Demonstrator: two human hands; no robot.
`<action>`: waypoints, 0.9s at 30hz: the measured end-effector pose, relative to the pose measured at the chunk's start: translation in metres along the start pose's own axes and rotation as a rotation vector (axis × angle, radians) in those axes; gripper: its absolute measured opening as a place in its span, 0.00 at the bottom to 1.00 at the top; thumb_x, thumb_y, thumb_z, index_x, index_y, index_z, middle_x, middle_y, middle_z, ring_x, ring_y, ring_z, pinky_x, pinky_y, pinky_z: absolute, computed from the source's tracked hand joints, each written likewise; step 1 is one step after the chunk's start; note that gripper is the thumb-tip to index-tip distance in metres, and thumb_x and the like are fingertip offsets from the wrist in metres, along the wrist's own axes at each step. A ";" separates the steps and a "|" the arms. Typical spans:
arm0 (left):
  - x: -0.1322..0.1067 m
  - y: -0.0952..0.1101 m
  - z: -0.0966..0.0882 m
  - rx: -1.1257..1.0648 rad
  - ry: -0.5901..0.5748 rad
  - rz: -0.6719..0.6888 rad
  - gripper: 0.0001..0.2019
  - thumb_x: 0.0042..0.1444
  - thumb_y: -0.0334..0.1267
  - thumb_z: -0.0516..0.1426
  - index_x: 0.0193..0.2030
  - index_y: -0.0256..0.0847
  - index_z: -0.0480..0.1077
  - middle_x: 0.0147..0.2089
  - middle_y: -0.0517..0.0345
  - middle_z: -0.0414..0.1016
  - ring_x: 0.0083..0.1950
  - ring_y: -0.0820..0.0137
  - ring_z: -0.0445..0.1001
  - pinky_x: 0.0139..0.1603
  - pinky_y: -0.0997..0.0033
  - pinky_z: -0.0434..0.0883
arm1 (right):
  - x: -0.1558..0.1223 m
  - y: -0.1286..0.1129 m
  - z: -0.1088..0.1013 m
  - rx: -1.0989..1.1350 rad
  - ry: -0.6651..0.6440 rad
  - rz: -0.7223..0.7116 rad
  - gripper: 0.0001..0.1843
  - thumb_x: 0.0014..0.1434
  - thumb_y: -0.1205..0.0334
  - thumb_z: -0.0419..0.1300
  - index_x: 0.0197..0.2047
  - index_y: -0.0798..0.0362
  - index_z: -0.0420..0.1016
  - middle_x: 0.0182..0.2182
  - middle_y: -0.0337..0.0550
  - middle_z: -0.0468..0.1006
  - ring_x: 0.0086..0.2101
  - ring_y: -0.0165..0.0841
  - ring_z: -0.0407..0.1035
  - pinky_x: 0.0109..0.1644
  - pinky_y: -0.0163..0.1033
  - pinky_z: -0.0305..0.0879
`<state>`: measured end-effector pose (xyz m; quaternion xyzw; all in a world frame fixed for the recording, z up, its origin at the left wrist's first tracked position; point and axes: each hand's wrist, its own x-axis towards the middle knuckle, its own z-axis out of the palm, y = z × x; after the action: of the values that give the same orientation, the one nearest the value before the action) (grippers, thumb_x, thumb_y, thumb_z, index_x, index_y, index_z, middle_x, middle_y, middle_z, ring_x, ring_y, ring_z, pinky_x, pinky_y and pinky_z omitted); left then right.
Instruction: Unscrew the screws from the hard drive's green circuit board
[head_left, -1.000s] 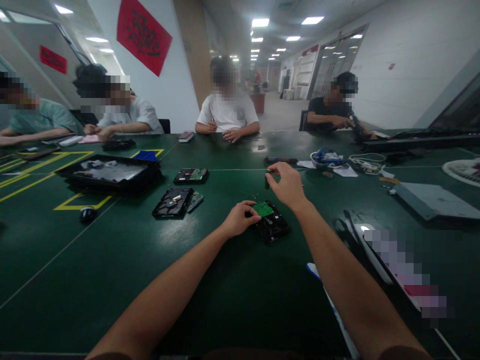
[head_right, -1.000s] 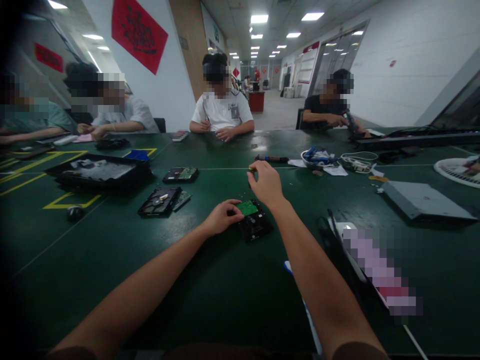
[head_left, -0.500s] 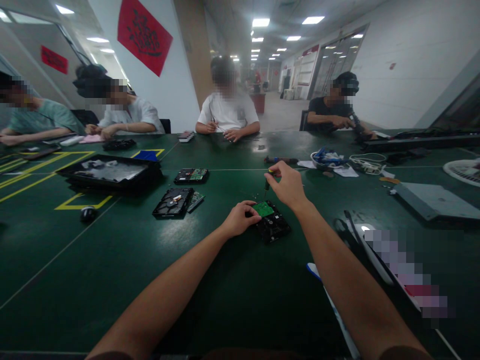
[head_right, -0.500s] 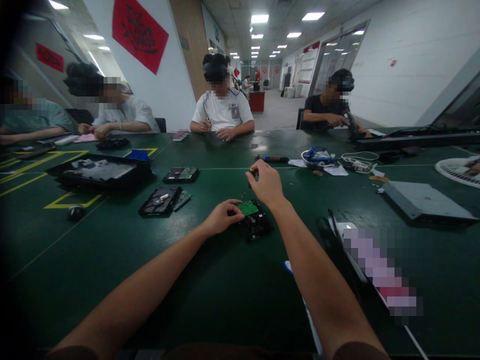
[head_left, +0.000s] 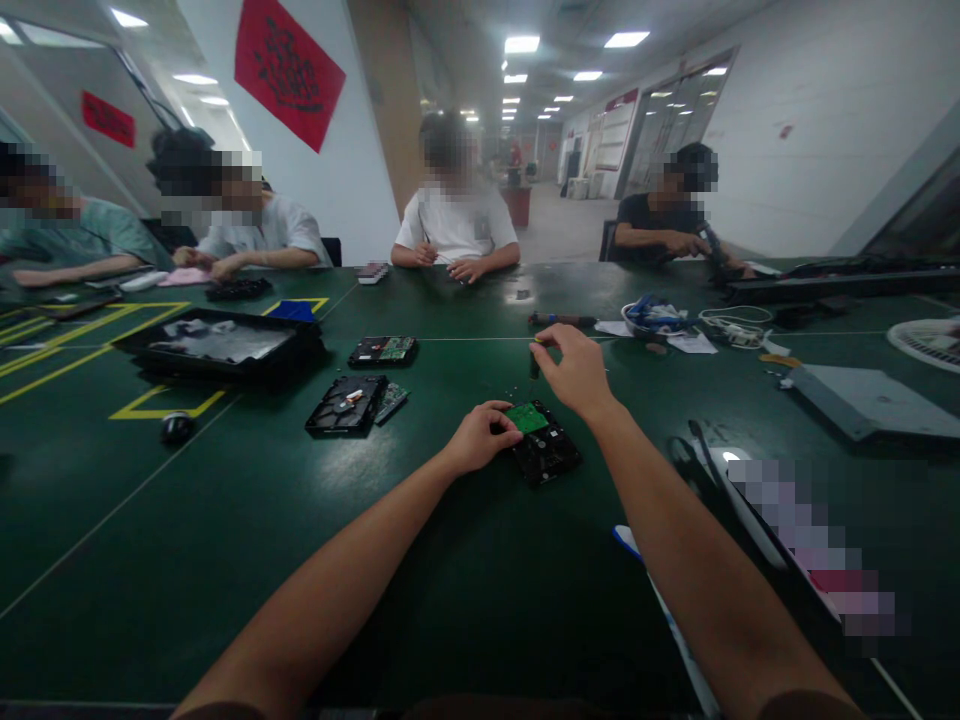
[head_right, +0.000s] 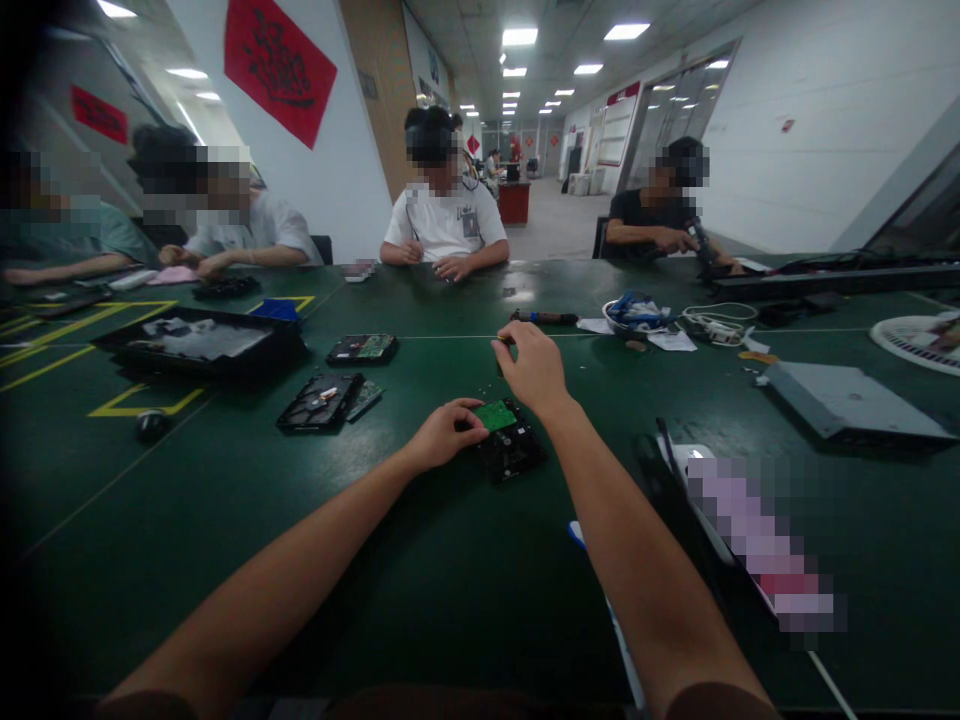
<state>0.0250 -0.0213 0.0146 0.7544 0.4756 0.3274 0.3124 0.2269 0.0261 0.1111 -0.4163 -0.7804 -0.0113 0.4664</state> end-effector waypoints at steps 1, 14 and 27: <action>0.000 0.000 0.000 -0.004 0.003 0.005 0.05 0.55 0.39 0.66 0.32 0.41 0.80 0.60 0.50 0.74 0.63 0.57 0.72 0.65 0.55 0.67 | 0.000 -0.001 0.000 -0.003 -0.004 -0.013 0.05 0.65 0.60 0.58 0.43 0.50 0.74 0.41 0.48 0.79 0.43 0.42 0.73 0.51 0.49 0.67; -0.001 0.002 -0.002 0.005 -0.004 -0.006 0.05 0.55 0.39 0.66 0.33 0.41 0.80 0.62 0.50 0.73 0.63 0.56 0.72 0.66 0.54 0.66 | 0.000 0.000 0.001 -0.010 -0.006 -0.032 0.06 0.66 0.61 0.57 0.44 0.51 0.74 0.42 0.49 0.78 0.43 0.42 0.72 0.51 0.48 0.67; 0.000 -0.001 0.000 0.007 0.001 -0.004 0.05 0.55 0.40 0.66 0.32 0.42 0.80 0.61 0.50 0.74 0.63 0.57 0.72 0.66 0.55 0.66 | 0.000 0.000 0.000 -0.009 -0.007 -0.022 0.05 0.65 0.61 0.58 0.44 0.50 0.73 0.41 0.48 0.79 0.43 0.42 0.73 0.51 0.48 0.67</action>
<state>0.0245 -0.0214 0.0136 0.7544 0.4786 0.3252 0.3101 0.2268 0.0265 0.1109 -0.4099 -0.7866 -0.0182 0.4615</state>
